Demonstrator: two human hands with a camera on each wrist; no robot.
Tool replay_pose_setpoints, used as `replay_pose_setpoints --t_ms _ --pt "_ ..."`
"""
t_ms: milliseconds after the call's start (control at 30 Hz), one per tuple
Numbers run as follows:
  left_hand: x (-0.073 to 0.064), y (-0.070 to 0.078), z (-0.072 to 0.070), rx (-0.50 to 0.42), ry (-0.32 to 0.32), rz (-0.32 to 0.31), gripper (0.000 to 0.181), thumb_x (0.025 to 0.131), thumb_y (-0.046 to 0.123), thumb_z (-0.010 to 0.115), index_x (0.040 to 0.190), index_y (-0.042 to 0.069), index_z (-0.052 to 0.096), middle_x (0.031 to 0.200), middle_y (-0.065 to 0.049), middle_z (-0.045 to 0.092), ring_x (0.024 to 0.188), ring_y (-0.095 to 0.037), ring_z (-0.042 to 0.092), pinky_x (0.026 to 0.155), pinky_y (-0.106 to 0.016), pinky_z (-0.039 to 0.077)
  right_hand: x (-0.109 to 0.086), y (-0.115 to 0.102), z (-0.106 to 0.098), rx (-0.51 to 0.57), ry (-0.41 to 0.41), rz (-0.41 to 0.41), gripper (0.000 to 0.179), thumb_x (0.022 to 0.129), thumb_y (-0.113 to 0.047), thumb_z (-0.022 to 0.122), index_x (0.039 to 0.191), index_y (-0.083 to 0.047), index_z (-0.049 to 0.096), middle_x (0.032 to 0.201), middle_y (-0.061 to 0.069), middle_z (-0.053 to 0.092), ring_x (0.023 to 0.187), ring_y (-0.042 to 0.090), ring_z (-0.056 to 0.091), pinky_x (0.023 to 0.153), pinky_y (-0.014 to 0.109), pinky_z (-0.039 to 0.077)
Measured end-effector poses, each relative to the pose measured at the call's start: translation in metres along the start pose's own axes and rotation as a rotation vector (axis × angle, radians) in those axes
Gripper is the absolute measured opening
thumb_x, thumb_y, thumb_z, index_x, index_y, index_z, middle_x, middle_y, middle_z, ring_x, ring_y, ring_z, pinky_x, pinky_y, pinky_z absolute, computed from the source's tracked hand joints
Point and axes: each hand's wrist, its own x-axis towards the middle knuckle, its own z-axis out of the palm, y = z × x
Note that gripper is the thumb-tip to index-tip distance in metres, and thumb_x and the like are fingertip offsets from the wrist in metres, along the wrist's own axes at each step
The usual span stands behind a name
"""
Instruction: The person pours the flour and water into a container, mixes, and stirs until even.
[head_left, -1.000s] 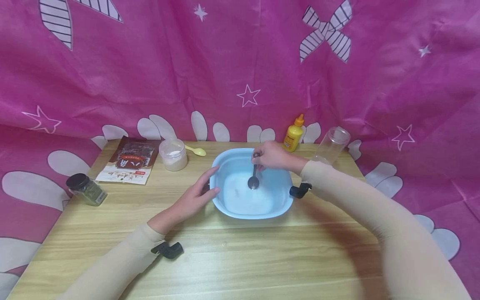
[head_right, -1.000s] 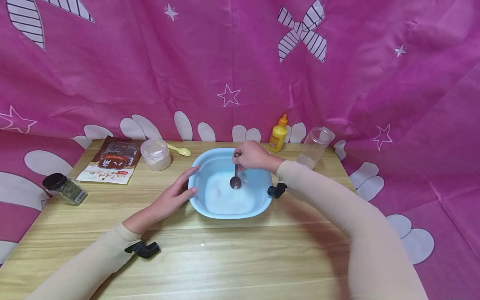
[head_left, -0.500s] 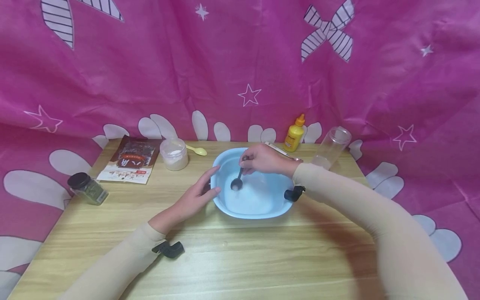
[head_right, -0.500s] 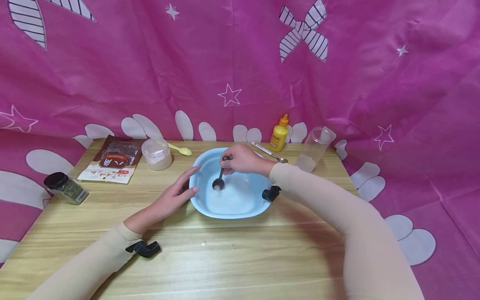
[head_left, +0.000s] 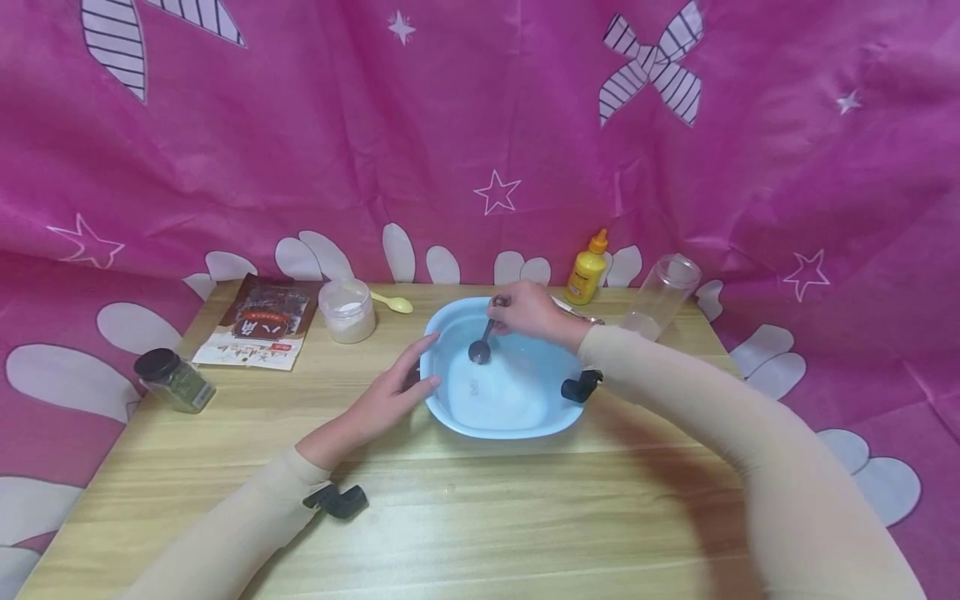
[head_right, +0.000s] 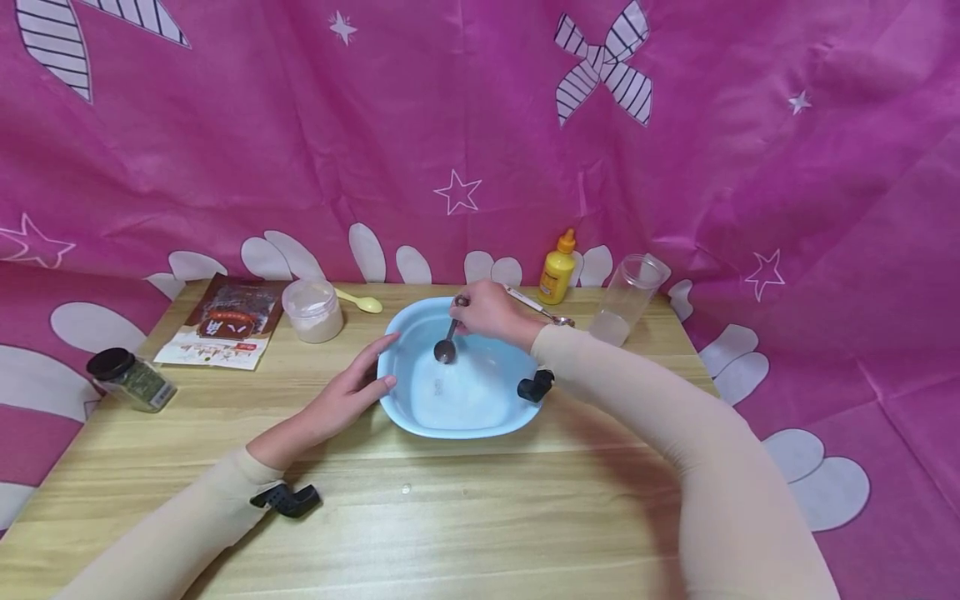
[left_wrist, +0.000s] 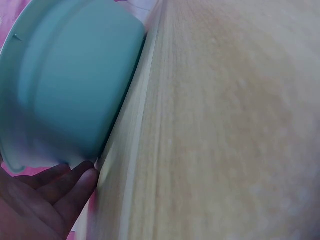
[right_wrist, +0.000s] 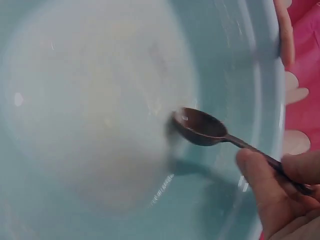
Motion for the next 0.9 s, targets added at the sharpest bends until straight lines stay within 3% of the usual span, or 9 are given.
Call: replay_pose_setpoints --t_ms 167,333,433,533,667,800,900 --pt "0.000 -0.001 0.001 -0.014 -0.003 0.010 0.071 0.115 0.025 0.063 0.177 0.022 0.028 0.175 -0.024 0.038 0.149 -0.046 0.055 0.123 -0.059 0.047 0.001 0.002 0.006 0.114 -0.088 0.030 0.015 0.109 -0.013 0.073 0.112 0.000 0.079 0.096 0.010 0.081 0.089 0.020 0.083 0.082 0.030 0.070" --pt "0.000 0.000 0.001 -0.001 0.001 0.010 0.072 0.115 0.025 0.064 0.177 0.022 0.029 0.175 -0.024 0.038 0.149 -0.046 0.055 0.124 -0.061 0.046 0.000 0.006 0.000 0.097 -0.221 0.098 0.021 0.109 -0.012 0.073 0.118 0.006 0.078 0.093 0.014 0.082 0.087 0.024 0.084 0.081 0.034 0.071" --pt "0.001 0.000 0.001 0.007 0.005 0.011 0.071 0.115 0.024 0.064 0.177 0.020 0.029 0.176 -0.024 0.037 0.149 -0.047 0.055 0.124 -0.061 0.045 0.000 0.007 -0.004 0.036 -0.184 0.128 0.021 0.109 -0.011 0.072 0.117 0.007 0.077 0.092 0.014 0.081 0.084 0.024 0.083 0.077 0.033 0.071" --pt "0.001 -0.001 0.000 0.013 0.007 0.017 0.071 0.115 0.024 0.063 0.177 0.018 0.029 0.176 -0.025 0.036 0.148 -0.048 0.055 0.124 -0.062 0.045 0.003 0.006 -0.003 0.011 -0.084 0.153 0.017 0.109 -0.011 0.071 0.115 0.004 0.077 0.092 0.013 0.079 0.080 0.021 0.082 0.074 0.029 0.070" --pt "0.000 -0.001 0.000 0.009 0.007 0.008 0.071 0.115 0.025 0.064 0.177 0.021 0.029 0.177 -0.023 0.036 0.150 -0.047 0.053 0.124 -0.061 0.045 0.009 0.002 0.004 0.116 -0.010 0.164 0.017 0.110 -0.010 0.070 0.114 0.005 0.076 0.093 0.016 0.079 0.082 0.021 0.083 0.079 0.032 0.071" --pt "0.000 -0.001 0.000 0.000 0.004 0.011 0.071 0.115 0.025 0.064 0.177 0.021 0.029 0.176 -0.023 0.037 0.152 -0.046 0.051 0.124 -0.059 0.046 0.010 -0.002 0.009 0.256 -0.038 0.189 0.017 0.110 -0.008 0.069 0.114 0.006 0.076 0.096 0.019 0.080 0.086 0.024 0.083 0.093 0.043 0.069" --pt "0.000 -0.002 0.000 0.003 0.003 0.020 0.071 0.115 0.026 0.063 0.177 0.021 0.029 0.176 -0.024 0.037 0.151 -0.046 0.052 0.123 -0.059 0.046 0.009 -0.001 0.010 0.285 -0.112 0.221 0.015 0.110 -0.008 0.070 0.113 0.006 0.076 0.097 0.019 0.080 0.087 0.025 0.083 0.096 0.046 0.068"
